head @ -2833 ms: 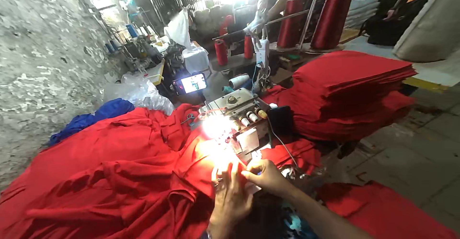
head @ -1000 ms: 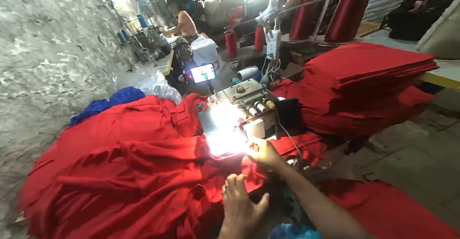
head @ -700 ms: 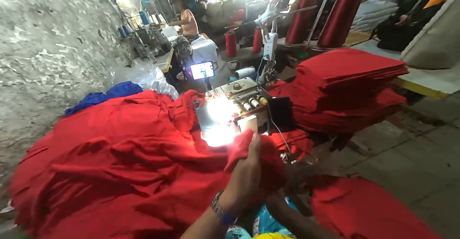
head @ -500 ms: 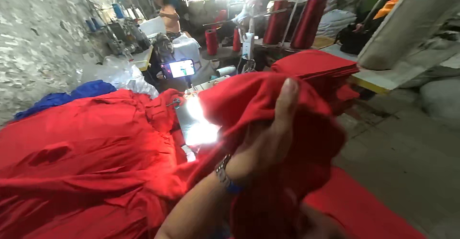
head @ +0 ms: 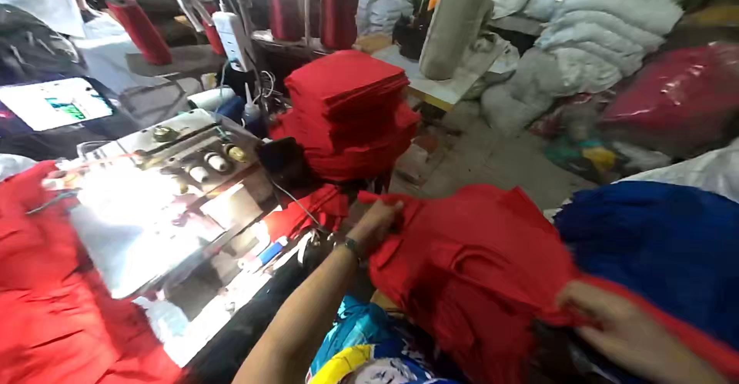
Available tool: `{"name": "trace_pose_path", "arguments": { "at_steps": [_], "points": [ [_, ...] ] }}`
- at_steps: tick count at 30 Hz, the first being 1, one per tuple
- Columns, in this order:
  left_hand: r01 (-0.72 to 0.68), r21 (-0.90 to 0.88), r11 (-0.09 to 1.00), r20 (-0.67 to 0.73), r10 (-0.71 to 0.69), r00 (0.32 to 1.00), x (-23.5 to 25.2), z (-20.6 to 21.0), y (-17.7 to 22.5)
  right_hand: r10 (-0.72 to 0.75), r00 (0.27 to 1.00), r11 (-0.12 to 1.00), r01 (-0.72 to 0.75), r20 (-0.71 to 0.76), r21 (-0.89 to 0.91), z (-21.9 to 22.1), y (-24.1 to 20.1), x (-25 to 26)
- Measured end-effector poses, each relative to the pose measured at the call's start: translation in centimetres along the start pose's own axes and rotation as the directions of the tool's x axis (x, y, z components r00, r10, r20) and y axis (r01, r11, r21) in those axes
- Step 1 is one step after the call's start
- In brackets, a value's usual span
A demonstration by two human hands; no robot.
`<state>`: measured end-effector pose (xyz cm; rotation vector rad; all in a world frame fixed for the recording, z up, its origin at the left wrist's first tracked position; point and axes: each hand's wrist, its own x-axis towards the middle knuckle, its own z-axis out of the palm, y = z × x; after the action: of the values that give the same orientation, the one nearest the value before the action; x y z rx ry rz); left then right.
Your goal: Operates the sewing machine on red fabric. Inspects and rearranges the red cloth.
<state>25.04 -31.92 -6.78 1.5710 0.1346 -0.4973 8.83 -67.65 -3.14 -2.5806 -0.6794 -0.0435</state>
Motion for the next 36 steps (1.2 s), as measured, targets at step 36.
{"name": "trace_pose_path", "arguments": {
  "at_steps": [36],
  "points": [
    [0.621,0.173,0.764,-0.956,-0.022,0.294,-44.5,-20.2,-15.8,-0.694,0.624,0.537,0.114,0.36,0.836,32.8,-44.5,22.2]
  ]
}}
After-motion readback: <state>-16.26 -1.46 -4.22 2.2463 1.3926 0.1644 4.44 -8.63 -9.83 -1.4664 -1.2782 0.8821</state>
